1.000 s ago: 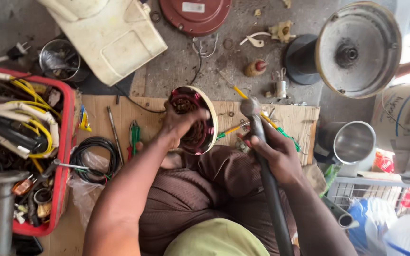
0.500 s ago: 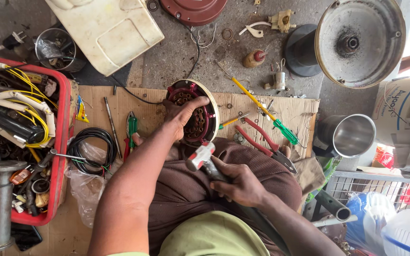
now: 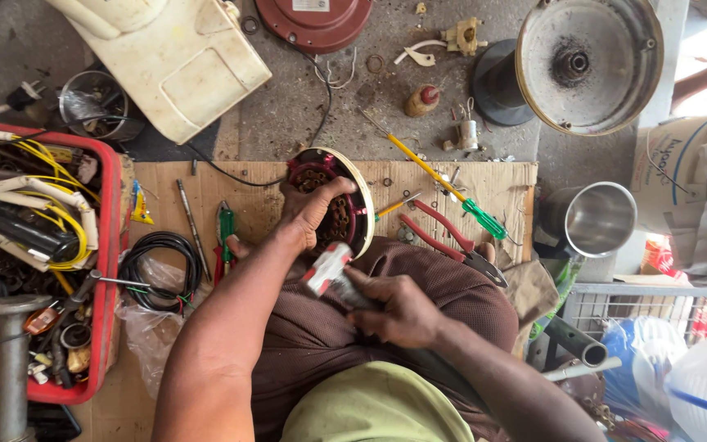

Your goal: The person sits on the floor repairing an electric motor from a mixer grinder. They separate the motor housing, hammer and pry at the copper winding assembly, work on it with a screwdriver, and reassemble the housing around the stator.

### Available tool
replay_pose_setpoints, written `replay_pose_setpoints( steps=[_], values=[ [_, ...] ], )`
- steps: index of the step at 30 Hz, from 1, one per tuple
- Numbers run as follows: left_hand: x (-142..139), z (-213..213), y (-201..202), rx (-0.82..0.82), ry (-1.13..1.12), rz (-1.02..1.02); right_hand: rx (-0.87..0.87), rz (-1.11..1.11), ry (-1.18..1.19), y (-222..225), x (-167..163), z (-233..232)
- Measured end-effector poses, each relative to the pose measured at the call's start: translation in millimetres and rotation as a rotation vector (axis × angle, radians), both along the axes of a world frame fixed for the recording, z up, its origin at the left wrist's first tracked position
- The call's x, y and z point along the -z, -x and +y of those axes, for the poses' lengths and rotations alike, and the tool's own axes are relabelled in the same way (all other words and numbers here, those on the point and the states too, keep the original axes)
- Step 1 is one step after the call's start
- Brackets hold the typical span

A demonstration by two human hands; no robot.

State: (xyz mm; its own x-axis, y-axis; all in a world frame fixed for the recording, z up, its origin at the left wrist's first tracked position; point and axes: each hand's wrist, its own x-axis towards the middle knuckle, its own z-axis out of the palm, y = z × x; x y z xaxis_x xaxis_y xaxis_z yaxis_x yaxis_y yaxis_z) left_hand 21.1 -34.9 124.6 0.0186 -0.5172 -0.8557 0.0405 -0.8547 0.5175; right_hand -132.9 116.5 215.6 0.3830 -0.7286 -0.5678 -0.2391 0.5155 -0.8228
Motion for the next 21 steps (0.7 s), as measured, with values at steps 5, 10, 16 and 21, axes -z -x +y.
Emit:
replay_pose_setpoints(
  steps=[5,10,16,21],
  values=[
    [6.1,-0.7,3.5,-0.015,0.035,0.011,0.012,0.111,-0.058,17.8,-6.2,-5.9],
    [-0.7,-3.2,5.8,0.041,0.027,0.031,-0.043,0.062,0.024,23.2,-10.4,-2.2],
    [-10.2,-5.5,5.9,0.013,-0.063,0.083,-0.037,0.033,-0.007,32.3,-13.3,-0.6],
    [-21.7,-5.4,5.4,0.007,-0.062,-0.011,0.09,0.059,-0.123,27.7,-10.8,0.4]
  ],
)
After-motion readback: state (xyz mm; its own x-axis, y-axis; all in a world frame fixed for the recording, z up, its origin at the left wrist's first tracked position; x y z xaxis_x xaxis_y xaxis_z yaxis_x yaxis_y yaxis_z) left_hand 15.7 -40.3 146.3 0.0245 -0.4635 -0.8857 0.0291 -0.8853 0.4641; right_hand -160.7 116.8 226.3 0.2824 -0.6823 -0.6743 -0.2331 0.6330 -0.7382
